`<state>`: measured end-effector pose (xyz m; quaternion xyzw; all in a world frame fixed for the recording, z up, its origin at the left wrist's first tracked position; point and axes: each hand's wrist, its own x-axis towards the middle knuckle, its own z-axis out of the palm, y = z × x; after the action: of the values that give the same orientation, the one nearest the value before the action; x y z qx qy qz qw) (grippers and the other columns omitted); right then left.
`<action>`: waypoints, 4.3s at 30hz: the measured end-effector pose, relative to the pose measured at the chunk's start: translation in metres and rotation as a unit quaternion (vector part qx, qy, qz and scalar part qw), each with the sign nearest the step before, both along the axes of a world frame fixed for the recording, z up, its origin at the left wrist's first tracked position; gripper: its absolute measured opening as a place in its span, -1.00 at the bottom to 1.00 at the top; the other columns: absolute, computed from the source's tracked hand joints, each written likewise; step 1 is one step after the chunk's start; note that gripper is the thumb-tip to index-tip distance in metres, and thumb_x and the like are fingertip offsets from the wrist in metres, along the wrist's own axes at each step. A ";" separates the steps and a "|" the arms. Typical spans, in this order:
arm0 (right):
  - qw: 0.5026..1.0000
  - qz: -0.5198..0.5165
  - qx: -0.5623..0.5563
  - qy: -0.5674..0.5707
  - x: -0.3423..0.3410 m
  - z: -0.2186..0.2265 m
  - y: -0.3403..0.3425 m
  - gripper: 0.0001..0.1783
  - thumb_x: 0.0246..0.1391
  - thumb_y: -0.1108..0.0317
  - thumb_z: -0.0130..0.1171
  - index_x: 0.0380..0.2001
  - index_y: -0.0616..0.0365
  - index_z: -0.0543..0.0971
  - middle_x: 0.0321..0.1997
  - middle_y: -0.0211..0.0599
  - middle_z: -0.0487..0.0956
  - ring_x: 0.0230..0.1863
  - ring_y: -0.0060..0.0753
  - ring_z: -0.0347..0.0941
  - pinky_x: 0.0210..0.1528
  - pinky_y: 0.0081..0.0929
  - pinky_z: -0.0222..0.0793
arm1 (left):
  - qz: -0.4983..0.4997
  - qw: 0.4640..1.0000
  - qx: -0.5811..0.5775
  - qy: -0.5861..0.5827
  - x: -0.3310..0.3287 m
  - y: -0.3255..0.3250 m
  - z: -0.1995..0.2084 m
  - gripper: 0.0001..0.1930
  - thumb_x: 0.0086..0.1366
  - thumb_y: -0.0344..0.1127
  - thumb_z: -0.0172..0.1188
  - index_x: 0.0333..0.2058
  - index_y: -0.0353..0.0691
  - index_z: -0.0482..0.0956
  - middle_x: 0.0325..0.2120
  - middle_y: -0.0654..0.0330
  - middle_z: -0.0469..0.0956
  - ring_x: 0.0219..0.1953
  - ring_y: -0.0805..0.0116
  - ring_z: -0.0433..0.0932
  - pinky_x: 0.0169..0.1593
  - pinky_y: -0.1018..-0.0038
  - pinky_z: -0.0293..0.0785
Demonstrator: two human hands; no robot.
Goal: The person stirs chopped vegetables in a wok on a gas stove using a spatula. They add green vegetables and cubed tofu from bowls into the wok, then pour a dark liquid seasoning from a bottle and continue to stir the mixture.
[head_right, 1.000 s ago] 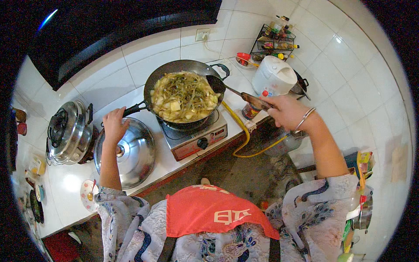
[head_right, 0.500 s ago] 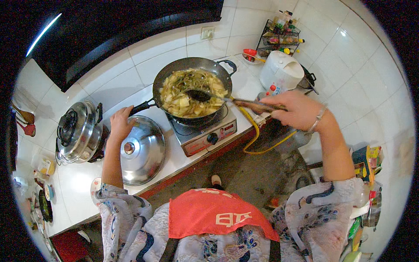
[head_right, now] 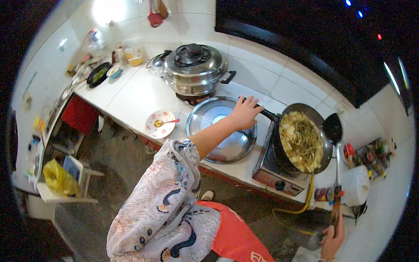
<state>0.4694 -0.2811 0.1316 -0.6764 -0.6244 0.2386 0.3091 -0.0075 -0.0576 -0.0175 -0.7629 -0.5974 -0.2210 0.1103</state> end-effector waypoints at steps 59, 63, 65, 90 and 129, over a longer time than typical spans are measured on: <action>0.576 0.524 -0.462 0.424 -0.625 -0.123 -0.180 -0.92 0.11 0.45 0.00 -0.38 0.18 0.32 -0.75 -0.38 0.33 -0.83 -0.54 0.20 -0.78 -0.57 0.12 | 0.486 0.658 0.049 -0.573 -0.328 -0.698 -0.070 -0.41 0.17 -0.33 0.21 0.18 -0.20 0.28 0.12 0.01 0.31 0.05 0.20 0.45 0.05 0.36 0.41; 0.562 0.536 -0.474 0.415 -0.715 -0.145 -0.153 -0.86 0.06 0.51 -0.03 -0.26 0.23 0.37 -0.77 -0.37 0.32 -0.83 -0.54 0.20 -0.78 -0.55 0.13 | 0.510 0.643 0.031 -0.571 -0.408 -0.680 -0.070 -0.42 0.17 -0.37 0.21 0.18 -0.21 0.29 0.10 0.02 0.35 0.01 0.26 0.47 0.02 0.41 0.42; 0.559 0.520 -0.495 0.415 -0.763 -0.147 -0.128 -0.84 0.06 0.50 -0.03 -0.24 0.23 0.38 -0.78 -0.38 0.31 -0.84 -0.55 0.19 -0.77 -0.56 0.15 | 0.495 0.635 0.045 -0.591 -0.459 -0.668 -0.063 -0.43 0.17 -0.37 0.21 0.17 -0.24 0.30 0.08 0.03 0.37 0.00 0.30 0.46 0.02 0.43 0.41; 0.767 0.281 -0.420 0.395 -1.148 -0.130 -0.017 -0.83 0.04 0.52 -0.02 -0.25 0.26 0.41 -0.78 -0.43 0.31 -0.85 -0.60 0.14 -0.80 -0.61 0.07 | 0.234 0.348 -0.001 -0.908 -1.012 -0.200 -0.157 -0.20 0.21 -0.35 0.18 0.28 -0.11 -0.16 -0.11 0.00 0.41 -0.21 0.19 0.53 -0.20 0.33 0.51; 0.780 -0.108 -0.064 0.614 -0.681 -0.127 -0.266 -0.83 0.11 0.42 -0.01 -0.22 0.20 0.39 -0.73 -0.48 0.34 -0.81 -0.68 0.19 -0.78 -0.63 0.13 | -0.066 0.377 -0.539 -0.750 -0.398 -0.267 -0.005 -0.57 0.20 -0.31 -0.09 0.05 -0.32 0.30 -0.22 -0.04 0.54 -0.31 0.25 0.59 -0.42 0.54 0.51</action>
<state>-0.2112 -0.5476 0.0045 -0.4680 -0.2088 0.6076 0.6068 -0.4055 -0.3241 -0.0223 -0.2211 -0.3767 -0.3405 -0.8326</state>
